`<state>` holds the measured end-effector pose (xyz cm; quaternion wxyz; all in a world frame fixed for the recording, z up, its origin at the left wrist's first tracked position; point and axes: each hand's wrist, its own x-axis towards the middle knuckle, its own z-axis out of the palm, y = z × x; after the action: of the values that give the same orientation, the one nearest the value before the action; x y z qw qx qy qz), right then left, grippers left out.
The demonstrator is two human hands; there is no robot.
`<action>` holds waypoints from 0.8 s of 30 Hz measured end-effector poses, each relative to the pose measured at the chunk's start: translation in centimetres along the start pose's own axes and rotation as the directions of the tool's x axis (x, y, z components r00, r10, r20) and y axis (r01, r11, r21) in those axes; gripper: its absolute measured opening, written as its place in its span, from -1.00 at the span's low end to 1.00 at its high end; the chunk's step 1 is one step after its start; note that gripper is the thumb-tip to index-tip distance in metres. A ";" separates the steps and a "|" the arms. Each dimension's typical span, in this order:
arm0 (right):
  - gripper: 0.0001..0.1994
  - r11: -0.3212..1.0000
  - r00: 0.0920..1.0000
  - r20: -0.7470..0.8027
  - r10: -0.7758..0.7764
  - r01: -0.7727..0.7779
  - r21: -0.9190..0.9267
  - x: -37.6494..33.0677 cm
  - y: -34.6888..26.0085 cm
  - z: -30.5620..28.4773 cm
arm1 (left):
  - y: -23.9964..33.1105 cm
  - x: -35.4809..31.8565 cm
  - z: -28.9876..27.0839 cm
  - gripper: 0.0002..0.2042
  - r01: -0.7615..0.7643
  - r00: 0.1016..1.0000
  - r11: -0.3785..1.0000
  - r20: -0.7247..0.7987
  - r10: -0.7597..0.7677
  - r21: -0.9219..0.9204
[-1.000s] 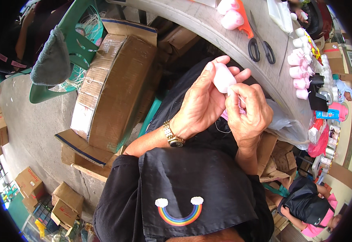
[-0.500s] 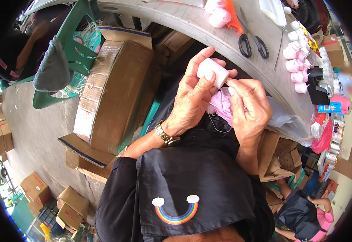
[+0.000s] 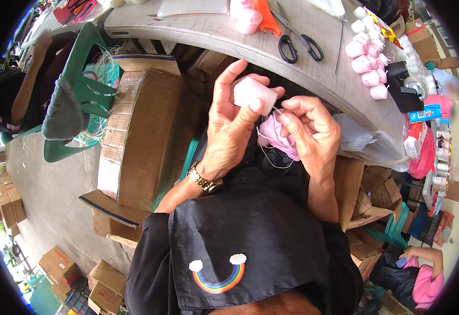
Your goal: The person repeatedly picks up small pink cylindrical objects and a pink cloth, then uses a needle and thread to stitch the objects together. The person handles the items one at a time, pulling the thread through each piece and arranging them on the lap.
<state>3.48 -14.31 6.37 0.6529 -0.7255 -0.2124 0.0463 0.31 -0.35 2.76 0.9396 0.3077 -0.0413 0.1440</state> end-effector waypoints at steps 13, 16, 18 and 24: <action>-0.85 0.999 0.999 0.038 0.033 -0.034 0.033 0.1 0.1 -0.3 | 0.7 -0.2 0.6 -0.21 0.017 1.000 0.986 0.016 -0.020 0.168; -0.88 0.999 0.998 0.062 0.021 -0.019 -0.043 0.4 -0.3 0.0 | 0.8 -0.6 0.2 -0.16 0.011 1.000 0.959 0.013 -0.015 0.283; -0.88 0.962 0.991 0.111 -0.076 0.102 -0.253 0.8 -0.7 -0.2 | 1.0 -0.9 -0.3 -0.13 -0.026 0.999 0.934 0.034 0.015 0.357; -0.91 0.757 0.878 0.219 -0.426 0.478 -0.445 1.7 0.2 0.0 | 0.8 -1.3 -0.3 -0.01 -0.066 0.979 0.650 0.175 -0.106 0.757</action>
<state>5.10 -13.71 6.58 0.4289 -0.7893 -0.4197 -0.1297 -1.20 0.12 2.70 0.7168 0.6858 -0.0698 0.1052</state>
